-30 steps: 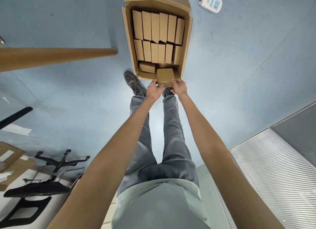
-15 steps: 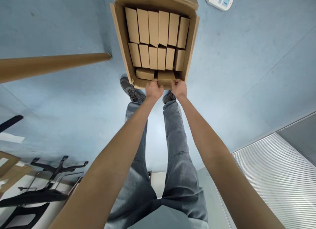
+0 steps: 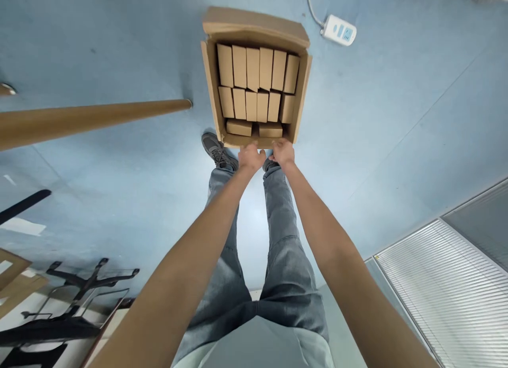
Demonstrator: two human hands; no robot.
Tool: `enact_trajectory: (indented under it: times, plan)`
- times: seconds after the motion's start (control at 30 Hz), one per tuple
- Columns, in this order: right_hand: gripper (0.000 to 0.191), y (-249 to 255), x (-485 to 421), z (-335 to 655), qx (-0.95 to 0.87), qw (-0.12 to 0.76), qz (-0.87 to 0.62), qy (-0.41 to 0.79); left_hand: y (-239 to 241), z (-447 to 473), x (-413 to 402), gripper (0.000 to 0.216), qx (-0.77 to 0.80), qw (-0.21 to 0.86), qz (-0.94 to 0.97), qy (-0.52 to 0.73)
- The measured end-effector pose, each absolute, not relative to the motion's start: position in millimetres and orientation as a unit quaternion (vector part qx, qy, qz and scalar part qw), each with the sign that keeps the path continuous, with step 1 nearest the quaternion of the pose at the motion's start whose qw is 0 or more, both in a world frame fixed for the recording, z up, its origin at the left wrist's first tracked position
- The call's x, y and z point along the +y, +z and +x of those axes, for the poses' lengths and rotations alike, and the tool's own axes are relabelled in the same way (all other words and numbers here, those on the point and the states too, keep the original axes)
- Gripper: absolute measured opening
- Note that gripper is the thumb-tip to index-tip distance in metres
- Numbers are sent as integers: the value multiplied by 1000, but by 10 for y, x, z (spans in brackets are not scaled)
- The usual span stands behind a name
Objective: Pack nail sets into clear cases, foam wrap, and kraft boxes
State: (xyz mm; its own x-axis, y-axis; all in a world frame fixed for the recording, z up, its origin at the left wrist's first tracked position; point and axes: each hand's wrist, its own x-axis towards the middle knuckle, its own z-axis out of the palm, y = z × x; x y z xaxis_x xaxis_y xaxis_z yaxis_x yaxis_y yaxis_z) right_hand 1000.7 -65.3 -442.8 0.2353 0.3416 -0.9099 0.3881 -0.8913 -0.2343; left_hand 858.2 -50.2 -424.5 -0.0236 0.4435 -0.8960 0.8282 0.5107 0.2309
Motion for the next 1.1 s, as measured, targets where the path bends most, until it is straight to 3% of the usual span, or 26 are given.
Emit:
enact_trajectory:
  times: [0.13, 0.27, 0.53, 0.7, 0.93, 1.1]
  plan:
    - [34, -3598, -594, 9914, 197, 20, 783, -589, -3528, 8477, -543, 40, 700, 535, 449, -150]
    - [37, -2755, -572, 9907, 183, -46, 774, -604, -2681, 8393, -503, 37, 712, 554, 424, -83]
    - [18, -1217, -436, 10030, 300, -105, 727, -608, -952, 8042, -476, 28, 742, 549, 371, 100]
    - [12, -394, -373, 9979, 375, -112, 694, -604, 20, 7631, -611, 33, 746, 521, 344, 232]
    - [12, 615, -402, 9557, 518, -111, 645, -550, 948, 7121, -915, 41, 730, 490, 349, 324]
    - [25, 1120, -507, 8915, 624, -136, 603, -478, 1313, 6577, -1189, 39, 712, 470, 347, 390]
